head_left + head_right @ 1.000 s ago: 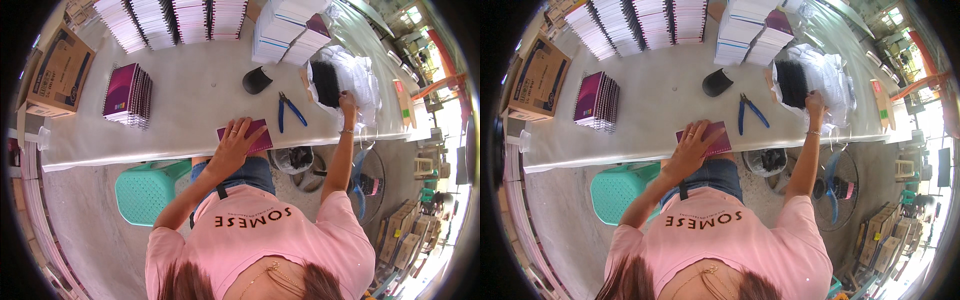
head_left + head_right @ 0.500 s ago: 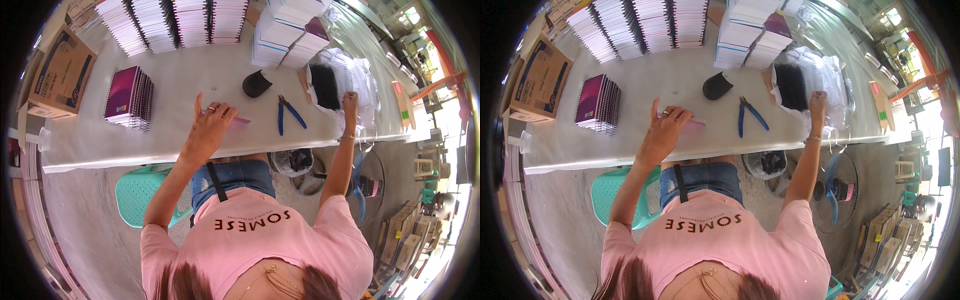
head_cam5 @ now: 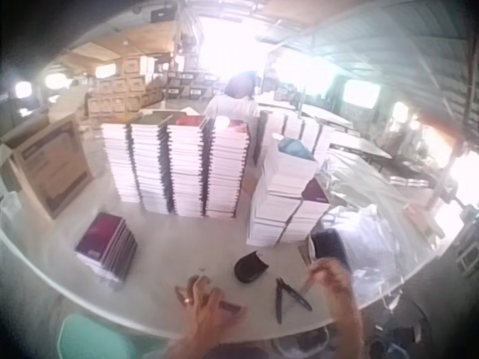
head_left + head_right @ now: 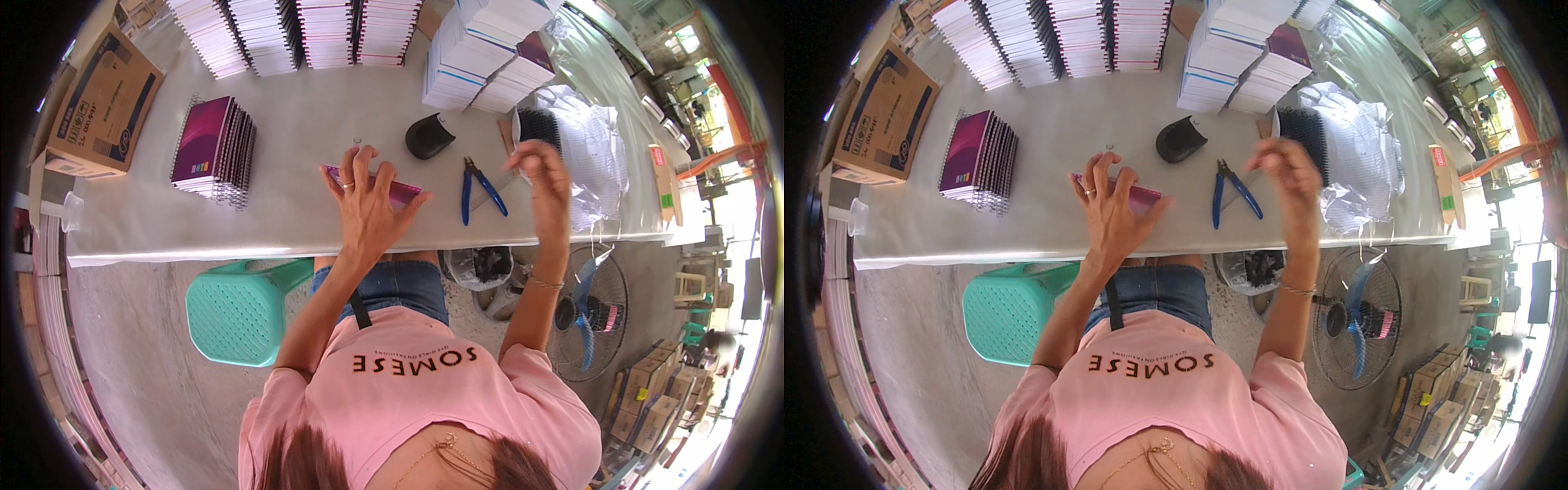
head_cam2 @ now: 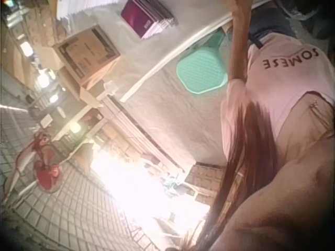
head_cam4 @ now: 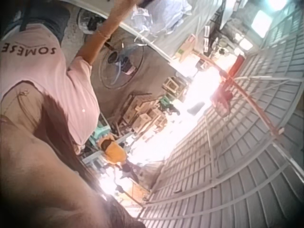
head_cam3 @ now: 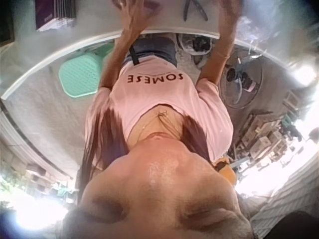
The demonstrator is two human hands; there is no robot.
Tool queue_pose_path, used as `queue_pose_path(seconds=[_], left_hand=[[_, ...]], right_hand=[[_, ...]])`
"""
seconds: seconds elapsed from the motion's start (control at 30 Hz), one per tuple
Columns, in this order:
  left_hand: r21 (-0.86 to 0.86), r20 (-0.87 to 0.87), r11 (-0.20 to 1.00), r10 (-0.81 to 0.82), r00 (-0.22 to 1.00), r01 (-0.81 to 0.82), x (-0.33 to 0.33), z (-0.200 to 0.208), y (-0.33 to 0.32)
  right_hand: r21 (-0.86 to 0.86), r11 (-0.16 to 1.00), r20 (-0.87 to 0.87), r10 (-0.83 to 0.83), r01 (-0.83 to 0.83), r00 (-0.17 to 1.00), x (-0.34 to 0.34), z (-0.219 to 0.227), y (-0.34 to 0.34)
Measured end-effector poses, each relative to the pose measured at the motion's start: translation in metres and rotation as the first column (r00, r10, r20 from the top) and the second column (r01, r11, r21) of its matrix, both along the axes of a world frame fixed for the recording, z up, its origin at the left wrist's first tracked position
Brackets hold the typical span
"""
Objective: The person assembles spiral-bound notebooks by inserting a black plastic coil into the punched holes of a purple notebook cover. They use pliers to secure the coil and place the finished notebook onto a stack. The process is repeated for multiple notebooks.
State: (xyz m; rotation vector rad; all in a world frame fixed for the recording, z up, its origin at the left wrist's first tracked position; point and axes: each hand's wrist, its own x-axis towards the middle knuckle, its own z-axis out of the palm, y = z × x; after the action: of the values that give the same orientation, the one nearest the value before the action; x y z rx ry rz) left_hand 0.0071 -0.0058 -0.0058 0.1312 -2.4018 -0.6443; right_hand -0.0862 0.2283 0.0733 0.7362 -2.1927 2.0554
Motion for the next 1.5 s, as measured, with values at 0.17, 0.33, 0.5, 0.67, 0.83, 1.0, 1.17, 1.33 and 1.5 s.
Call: queue_pose_path(seconds=[0.17,0.33,0.5,0.67,0.83,1.0,1.17,1.33,1.5], left_hand=[[-0.029,-0.051,0.999,0.027,0.998,-0.029,-0.008,-0.002,0.0],[-0.017,-0.047,1.0,-0.011,0.999,0.01,-0.008,0.0,-0.006],[-0.005,-0.034,1.0,0.003,0.999,-0.003,-0.007,0.002,-0.004],[-0.008,-0.017,1.0,-0.001,1.0,0.001,-0.007,0.003,-0.005],[0.002,-0.006,1.0,-0.015,1.0,0.015,-0.007,0.004,-0.006],[0.001,-0.007,1.0,-0.015,1.0,0.015,-0.007,0.003,-0.007],[-0.001,-0.017,1.0,-0.016,1.0,0.016,-0.007,0.004,-0.007],[-0.004,-0.011,1.0,-0.016,1.0,0.016,-0.008,0.0,-0.008],[-0.003,-0.011,1.0,-0.016,1.0,0.016,-0.008,0.0,-0.007]], right_hand=[[0.397,0.915,0.004,0.077,-0.072,0.997,0.022,-0.018,-0.051],[0.45,0.888,-0.043,0.125,-0.092,0.991,0.026,-0.023,-0.063],[0.479,0.875,-0.148,0.154,-0.065,0.977,0.026,-0.031,-0.065],[0.479,0.873,-0.055,0.131,-0.089,0.99,0.029,-0.035,-0.067],[0.443,0.891,0.02,0.107,-0.104,0.994,0.029,-0.038,-0.066],[0.441,0.896,0.029,0.047,-0.055,0.998,0.031,-0.032,-0.068],[0.455,0.89,0.019,0.037,-0.041,0.999,0.029,-0.041,-0.064],[0.425,0.899,0.025,0.105,-0.105,0.994,0.031,-0.04,-0.063],[0.32,0.943,0.033,0.089,-0.095,0.996,0.033,-0.045,-0.065]])
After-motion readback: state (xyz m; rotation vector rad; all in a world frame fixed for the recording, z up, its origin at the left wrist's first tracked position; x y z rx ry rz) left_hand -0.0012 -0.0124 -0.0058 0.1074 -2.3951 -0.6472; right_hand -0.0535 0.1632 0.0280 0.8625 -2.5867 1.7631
